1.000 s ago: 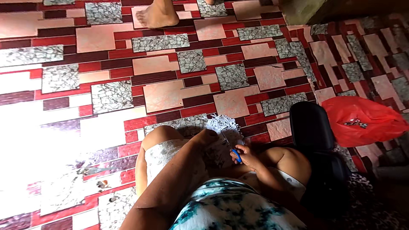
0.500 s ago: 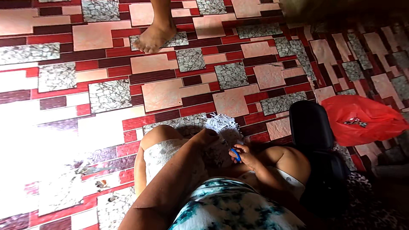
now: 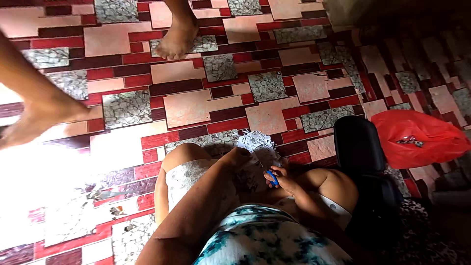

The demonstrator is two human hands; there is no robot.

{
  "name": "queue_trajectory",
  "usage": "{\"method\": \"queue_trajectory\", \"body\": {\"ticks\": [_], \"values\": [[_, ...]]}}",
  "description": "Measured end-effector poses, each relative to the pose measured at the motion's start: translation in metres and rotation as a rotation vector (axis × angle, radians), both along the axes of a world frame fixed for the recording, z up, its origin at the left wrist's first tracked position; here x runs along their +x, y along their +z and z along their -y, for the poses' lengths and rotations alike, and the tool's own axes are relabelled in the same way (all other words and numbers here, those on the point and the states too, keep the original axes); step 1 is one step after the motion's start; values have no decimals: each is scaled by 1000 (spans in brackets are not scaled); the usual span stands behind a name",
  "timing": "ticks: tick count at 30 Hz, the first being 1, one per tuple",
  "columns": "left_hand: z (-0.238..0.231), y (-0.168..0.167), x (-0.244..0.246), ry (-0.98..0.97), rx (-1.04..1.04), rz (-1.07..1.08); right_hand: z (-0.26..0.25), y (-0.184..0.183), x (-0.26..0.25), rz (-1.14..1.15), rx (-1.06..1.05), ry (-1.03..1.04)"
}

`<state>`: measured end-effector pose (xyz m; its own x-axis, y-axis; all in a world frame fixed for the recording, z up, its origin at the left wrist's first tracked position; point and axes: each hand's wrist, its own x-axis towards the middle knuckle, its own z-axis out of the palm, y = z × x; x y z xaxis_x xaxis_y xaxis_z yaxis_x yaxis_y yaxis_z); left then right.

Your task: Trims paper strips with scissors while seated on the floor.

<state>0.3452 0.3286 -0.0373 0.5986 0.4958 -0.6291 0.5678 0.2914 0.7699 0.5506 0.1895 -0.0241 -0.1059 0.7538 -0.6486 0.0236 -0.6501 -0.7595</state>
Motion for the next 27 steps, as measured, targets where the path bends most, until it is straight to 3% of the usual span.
{"method": "queue_trajectory", "body": {"ticks": [9, 14, 18, 23, 27], "values": [[0, -2, 1, -31, 27, 17, 0, 1, -3, 7, 10, -41], [-3, 8, -1, -89, 62, -69, -2, 15, 0, 179, 85, 64], [-7, 0, -6, -98, 48, -88, -1, 7, -3, 140, 27, -39], [-6, 0, -5, -106, 55, -128, -2, 12, 3, 254, 77, 100], [-8, -4, -7, -63, 66, -82, 0, 3, 0, 122, -26, -30]]}}
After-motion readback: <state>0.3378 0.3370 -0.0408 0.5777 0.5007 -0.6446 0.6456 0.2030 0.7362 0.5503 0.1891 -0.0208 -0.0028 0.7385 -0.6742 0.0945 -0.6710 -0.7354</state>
